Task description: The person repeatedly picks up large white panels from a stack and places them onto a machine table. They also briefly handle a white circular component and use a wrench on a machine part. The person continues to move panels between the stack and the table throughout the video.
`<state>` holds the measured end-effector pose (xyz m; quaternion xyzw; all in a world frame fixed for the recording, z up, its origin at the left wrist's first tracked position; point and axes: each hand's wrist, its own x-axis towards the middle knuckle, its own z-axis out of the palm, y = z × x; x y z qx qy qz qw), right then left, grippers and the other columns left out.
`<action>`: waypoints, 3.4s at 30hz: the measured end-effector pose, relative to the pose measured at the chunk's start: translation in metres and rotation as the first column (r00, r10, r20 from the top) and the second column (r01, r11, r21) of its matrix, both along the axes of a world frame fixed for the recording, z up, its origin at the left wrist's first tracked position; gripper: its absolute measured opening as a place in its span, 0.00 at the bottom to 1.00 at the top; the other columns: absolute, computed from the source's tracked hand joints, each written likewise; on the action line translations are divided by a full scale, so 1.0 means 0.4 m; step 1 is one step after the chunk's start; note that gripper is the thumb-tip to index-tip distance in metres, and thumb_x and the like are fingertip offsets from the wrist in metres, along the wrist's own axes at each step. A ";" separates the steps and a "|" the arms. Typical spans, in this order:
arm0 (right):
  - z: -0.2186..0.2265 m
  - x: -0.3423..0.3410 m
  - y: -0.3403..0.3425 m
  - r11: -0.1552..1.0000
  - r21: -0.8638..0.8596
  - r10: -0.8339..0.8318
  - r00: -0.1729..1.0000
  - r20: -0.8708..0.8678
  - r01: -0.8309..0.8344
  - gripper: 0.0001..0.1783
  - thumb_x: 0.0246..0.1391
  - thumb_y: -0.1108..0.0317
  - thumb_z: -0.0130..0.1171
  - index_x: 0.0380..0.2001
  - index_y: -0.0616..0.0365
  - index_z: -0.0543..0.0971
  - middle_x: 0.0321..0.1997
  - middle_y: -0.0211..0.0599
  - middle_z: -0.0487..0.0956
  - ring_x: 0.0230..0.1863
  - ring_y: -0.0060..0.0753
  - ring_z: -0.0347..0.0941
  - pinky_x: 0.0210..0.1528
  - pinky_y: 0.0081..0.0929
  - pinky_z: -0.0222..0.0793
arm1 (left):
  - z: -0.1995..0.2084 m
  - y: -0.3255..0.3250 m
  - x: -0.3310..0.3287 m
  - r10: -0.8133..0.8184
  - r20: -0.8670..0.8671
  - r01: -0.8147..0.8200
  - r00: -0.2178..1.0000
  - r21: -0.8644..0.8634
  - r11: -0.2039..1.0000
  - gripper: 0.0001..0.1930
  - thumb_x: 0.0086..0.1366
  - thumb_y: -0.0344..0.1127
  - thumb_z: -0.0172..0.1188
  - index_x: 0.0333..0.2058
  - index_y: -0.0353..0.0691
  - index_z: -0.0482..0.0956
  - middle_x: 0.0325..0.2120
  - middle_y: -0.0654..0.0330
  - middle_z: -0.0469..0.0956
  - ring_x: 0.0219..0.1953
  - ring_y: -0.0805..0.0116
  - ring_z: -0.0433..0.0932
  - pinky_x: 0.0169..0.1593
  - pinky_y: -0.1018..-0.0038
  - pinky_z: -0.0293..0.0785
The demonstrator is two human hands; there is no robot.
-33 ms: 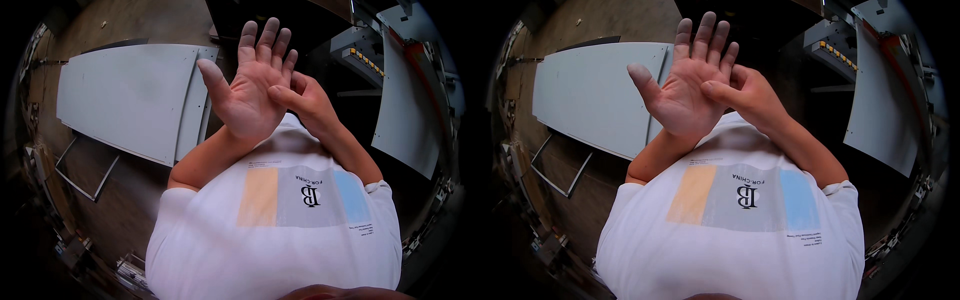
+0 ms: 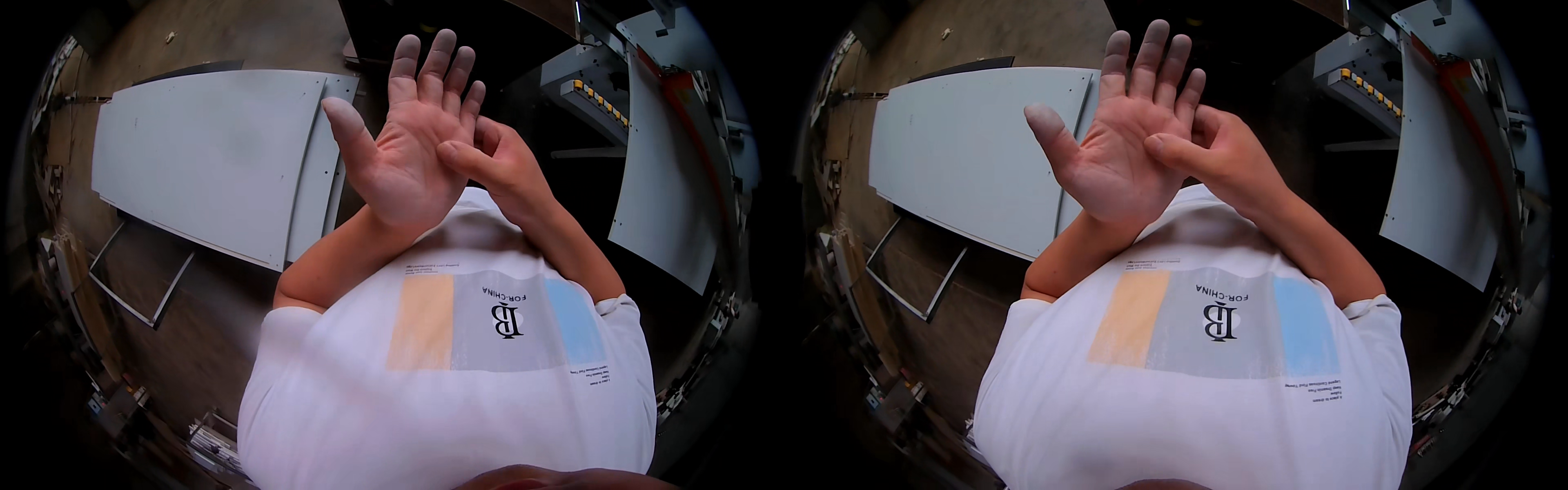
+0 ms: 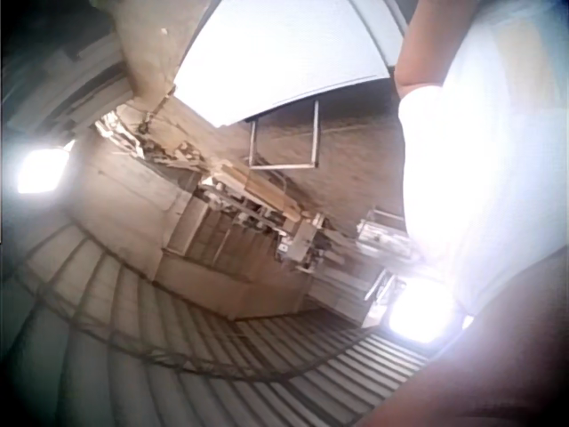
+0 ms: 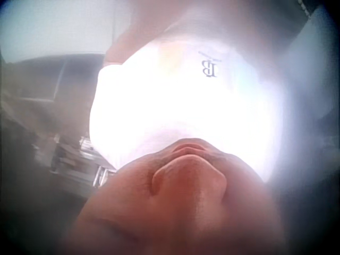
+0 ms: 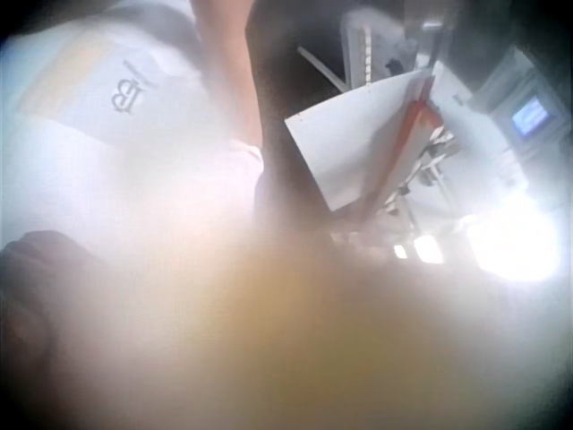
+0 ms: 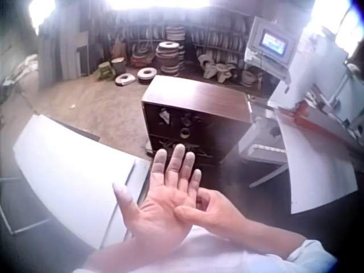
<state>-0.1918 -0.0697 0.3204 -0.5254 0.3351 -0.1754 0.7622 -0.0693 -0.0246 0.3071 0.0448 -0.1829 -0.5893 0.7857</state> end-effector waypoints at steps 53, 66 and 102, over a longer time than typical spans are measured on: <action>-0.055 0.171 -0.307 0.863 0.115 0.491 0.870 0.039 -0.492 0.25 0.55 0.55 0.65 0.45 0.67 0.77 0.42 0.36 0.80 0.44 0.23 0.76 0.49 0.23 0.71 | 0.011 -0.161 0.071 0.458 -0.067 -0.439 0.886 0.192 0.878 0.52 0.59 0.79 0.37 0.69 0.44 0.45 0.69 0.52 0.47 0.71 0.53 0.44 0.74 0.59 0.37; -0.186 0.353 -0.267 0.627 -0.124 0.747 0.639 -0.186 -0.769 0.22 0.55 0.53 0.65 0.35 0.66 0.83 0.29 0.35 0.83 0.33 0.20 0.78 0.38 0.20 0.73 | -0.104 -0.045 0.134 0.702 -0.031 -0.662 0.711 0.306 0.684 0.46 0.63 0.75 0.34 0.66 0.41 0.52 0.65 0.46 0.56 0.68 0.52 0.54 0.72 0.59 0.47; -0.769 0.528 -0.038 0.723 0.314 0.547 0.232 -0.805 -0.615 0.16 0.64 0.61 0.55 0.39 0.66 0.78 0.35 0.41 0.83 0.33 0.29 0.80 0.37 0.26 0.76 | -1.599 0.923 0.654 0.969 -0.153 0.081 0.195 0.987 0.139 0.50 0.59 0.74 0.51 0.68 0.44 0.51 0.68 0.52 0.51 0.65 0.50 0.58 0.67 0.52 0.55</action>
